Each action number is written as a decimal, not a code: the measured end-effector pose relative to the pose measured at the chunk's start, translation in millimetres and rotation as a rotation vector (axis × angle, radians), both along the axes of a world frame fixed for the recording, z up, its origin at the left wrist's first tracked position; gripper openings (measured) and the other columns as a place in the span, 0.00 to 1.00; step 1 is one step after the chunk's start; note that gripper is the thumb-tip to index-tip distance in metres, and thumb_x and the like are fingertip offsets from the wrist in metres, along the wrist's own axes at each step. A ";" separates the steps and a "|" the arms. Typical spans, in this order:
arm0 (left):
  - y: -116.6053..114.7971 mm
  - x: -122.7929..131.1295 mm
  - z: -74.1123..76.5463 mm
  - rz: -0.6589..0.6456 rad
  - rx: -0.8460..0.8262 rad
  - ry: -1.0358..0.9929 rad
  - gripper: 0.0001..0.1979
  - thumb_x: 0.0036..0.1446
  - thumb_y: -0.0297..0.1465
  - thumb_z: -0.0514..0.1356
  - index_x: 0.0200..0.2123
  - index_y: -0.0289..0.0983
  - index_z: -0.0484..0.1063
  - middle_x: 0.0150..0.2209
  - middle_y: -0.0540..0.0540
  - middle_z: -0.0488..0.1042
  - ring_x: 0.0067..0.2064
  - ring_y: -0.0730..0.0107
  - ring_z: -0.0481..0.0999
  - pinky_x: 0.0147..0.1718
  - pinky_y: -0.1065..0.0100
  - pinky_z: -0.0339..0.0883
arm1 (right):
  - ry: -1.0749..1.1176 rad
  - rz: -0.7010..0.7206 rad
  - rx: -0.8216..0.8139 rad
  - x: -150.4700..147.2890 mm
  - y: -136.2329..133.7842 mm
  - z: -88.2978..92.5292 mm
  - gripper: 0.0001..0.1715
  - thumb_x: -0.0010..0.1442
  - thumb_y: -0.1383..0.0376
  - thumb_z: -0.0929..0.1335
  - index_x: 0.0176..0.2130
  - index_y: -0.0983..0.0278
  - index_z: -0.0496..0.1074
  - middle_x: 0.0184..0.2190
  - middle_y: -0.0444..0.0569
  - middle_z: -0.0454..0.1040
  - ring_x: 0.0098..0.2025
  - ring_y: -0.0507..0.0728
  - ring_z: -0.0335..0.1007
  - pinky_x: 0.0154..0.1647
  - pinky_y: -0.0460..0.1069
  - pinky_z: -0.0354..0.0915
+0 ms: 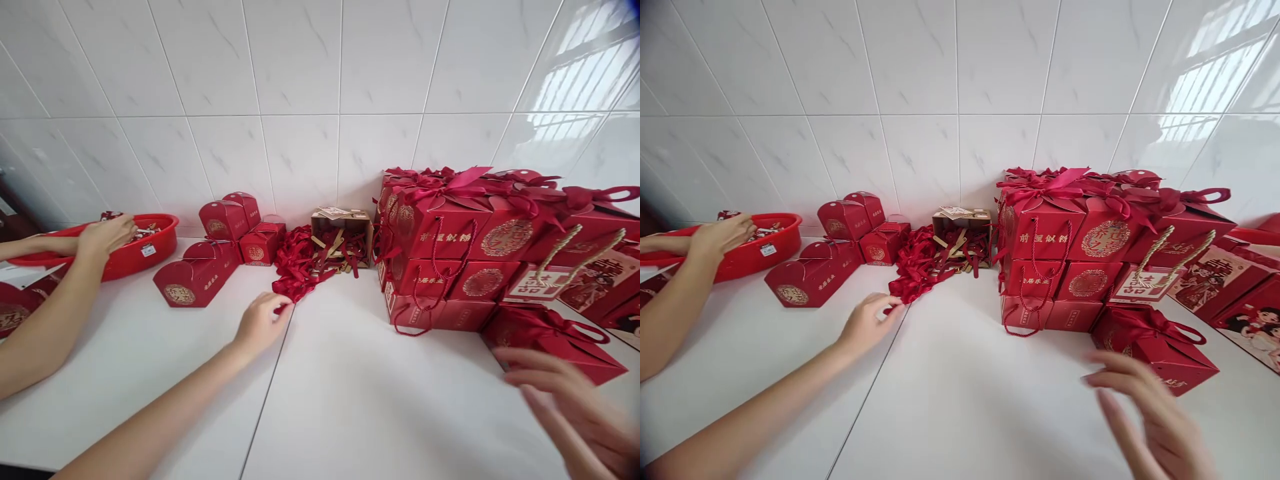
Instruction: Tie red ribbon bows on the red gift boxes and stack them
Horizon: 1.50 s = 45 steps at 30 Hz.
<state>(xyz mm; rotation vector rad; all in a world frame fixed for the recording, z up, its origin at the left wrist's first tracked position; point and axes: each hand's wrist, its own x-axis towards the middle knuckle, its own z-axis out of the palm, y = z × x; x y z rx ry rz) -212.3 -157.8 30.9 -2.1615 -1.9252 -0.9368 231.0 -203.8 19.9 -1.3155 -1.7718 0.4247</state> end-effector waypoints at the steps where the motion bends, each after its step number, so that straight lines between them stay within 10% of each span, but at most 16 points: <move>1: -10.7 15.5 2.5 -0.073 -0.010 -0.006 0.11 0.60 0.33 0.53 0.34 0.39 0.74 0.34 0.46 0.79 0.38 0.65 0.76 0.40 0.67 0.69 | 0.109 0.166 -0.201 -26.9 -6.3 5.0 0.15 0.59 0.49 0.64 0.36 0.50 0.77 0.51 0.54 0.69 0.54 0.70 0.64 0.51 0.62 0.63; 4: -43.2 65.9 3.9 -0.275 -0.058 -0.005 0.09 0.61 0.32 0.53 0.36 0.42 0.74 0.31 0.52 0.79 0.31 0.73 0.77 0.34 0.73 0.68 | 0.379 0.434 -0.776 -104.6 -11.5 17.5 0.29 0.60 0.43 0.62 0.42 0.60 0.78 0.48 0.57 0.72 0.49 0.66 0.68 0.54 0.61 0.62; 7: -66.5 100.6 1.2 -0.478 -0.049 0.073 0.09 0.58 0.24 0.51 0.31 0.38 0.70 0.23 0.52 0.75 0.22 0.72 0.71 0.27 0.70 0.63 | 0.647 0.723 -1.010 -156.1 -2.3 20.2 0.29 0.61 0.45 0.63 0.36 0.66 0.78 0.40 0.55 0.75 0.43 0.60 0.70 0.49 0.56 0.63; 14: -93.7 92.3 3.8 -0.650 0.000 0.198 0.07 0.57 0.22 0.50 0.32 0.37 0.66 0.21 0.53 0.71 0.20 0.73 0.66 0.25 0.69 0.58 | 1.072 0.604 -1.274 -178.8 21.0 22.4 0.09 0.58 0.61 0.69 0.31 0.66 0.72 0.31 0.47 0.74 0.34 0.53 0.70 0.39 0.48 0.61; 30: -78.6 30.9 7.2 -0.264 -0.431 0.039 0.11 0.62 0.31 0.48 0.34 0.41 0.69 0.24 0.52 0.73 0.25 0.70 0.70 0.27 0.71 0.60 | 1.162 0.773 -1.203 -151.3 14.5 56.6 0.16 0.48 0.71 0.76 0.36 0.64 0.71 0.25 0.41 0.69 0.26 0.46 0.63 0.29 0.42 0.58; 45: -51.7 -26.8 3.7 -0.009 -0.417 -0.141 0.12 0.61 0.38 0.48 0.32 0.40 0.66 0.22 0.54 0.66 0.23 0.71 0.65 0.25 0.71 0.59 | 1.213 0.510 -0.576 -87.0 36.2 97.1 0.07 0.51 0.67 0.72 0.30 0.57 0.71 0.28 0.42 0.63 0.24 0.49 0.55 0.26 0.46 0.60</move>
